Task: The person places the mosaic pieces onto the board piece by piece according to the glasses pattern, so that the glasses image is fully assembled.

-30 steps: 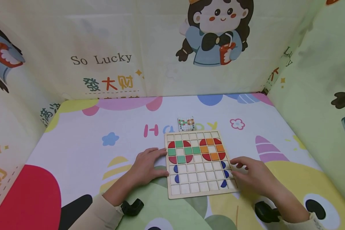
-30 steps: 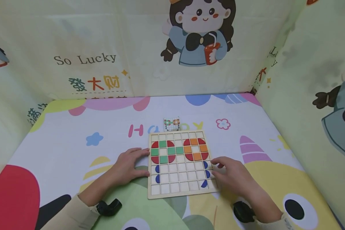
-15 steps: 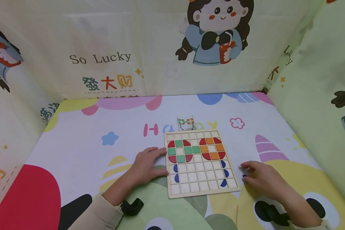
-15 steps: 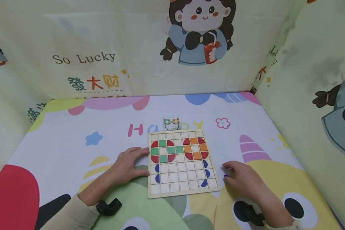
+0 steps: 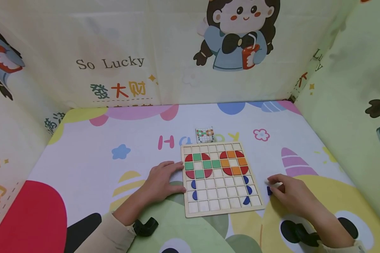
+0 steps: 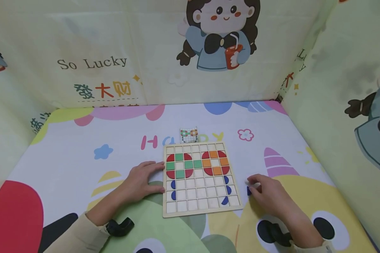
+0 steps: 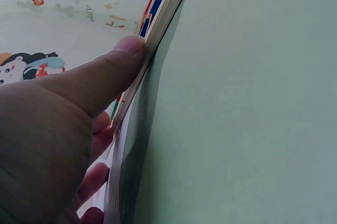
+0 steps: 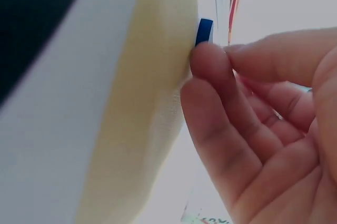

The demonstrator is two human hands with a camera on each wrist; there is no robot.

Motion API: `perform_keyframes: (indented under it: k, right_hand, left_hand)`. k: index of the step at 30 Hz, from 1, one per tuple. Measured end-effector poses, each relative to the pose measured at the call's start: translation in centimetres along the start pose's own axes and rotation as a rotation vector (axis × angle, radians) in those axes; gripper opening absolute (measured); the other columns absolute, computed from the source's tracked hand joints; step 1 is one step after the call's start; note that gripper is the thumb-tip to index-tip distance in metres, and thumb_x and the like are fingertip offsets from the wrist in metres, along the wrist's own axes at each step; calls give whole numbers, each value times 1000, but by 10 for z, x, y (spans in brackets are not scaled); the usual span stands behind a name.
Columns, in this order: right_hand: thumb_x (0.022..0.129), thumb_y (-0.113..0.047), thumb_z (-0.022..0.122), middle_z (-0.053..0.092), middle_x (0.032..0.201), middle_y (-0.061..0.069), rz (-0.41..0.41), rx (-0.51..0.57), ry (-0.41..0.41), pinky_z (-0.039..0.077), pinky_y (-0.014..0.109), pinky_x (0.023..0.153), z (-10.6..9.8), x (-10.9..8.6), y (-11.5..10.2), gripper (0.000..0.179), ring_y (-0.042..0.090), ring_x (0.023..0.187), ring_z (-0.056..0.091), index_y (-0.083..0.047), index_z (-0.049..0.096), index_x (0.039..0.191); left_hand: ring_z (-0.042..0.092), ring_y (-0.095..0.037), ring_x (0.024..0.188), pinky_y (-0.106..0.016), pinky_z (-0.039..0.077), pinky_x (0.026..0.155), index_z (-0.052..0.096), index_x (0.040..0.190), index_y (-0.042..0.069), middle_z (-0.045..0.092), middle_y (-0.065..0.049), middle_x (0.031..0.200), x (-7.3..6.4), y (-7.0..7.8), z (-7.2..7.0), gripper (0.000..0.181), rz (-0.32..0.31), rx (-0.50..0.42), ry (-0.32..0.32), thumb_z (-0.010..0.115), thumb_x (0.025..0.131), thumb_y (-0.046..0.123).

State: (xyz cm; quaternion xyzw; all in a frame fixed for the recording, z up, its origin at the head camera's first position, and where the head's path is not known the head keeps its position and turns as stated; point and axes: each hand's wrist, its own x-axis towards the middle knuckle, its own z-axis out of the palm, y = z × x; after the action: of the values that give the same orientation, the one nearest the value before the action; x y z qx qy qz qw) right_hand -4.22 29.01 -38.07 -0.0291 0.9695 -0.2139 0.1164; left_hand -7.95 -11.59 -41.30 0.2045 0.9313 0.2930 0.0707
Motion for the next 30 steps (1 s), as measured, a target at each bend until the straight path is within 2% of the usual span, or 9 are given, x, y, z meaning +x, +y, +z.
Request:
perform_keyframes:
  k: [4,9,17,22,30]
  right_hand:
    - [88,-9,71,70,99,8,-2,21,-28,56,42,75,0,1,-2,34,20,81,62,-1,65,120]
    - [85,-7,75,67,93,3,-44,-5,-1,55,43,76,4,4,-3,34,20,80,59,2,66,117]
    - [85,-10,77,66,92,2,-47,-34,22,55,42,75,6,5,-6,35,20,81,57,2,67,116]
    - [85,-11,77,64,90,-1,-63,-35,15,52,37,71,7,5,-9,32,19,79,54,-1,69,114]
    - [85,-9,77,67,92,0,-84,-49,22,54,42,75,8,7,-11,24,18,79,57,-2,70,107]
  left_hand:
    - [39,-31,138,-58,32,106,60,139,14,54,0,145,0,0,0,70,-6,-3,-1,84,79,42]
    - [39,-31,138,-58,32,106,59,139,14,53,0,145,0,1,0,71,-7,-3,-3,84,79,42]
    - [39,-31,138,-59,32,105,60,139,14,53,0,145,0,2,-1,70,-12,-1,-4,84,79,42]
    - [39,-31,137,-59,33,105,60,138,14,54,0,145,1,2,0,70,-11,1,-2,84,79,42]
    - [38,-31,138,-58,32,106,60,139,14,54,0,145,1,1,0,71,-14,-6,-5,84,79,42]
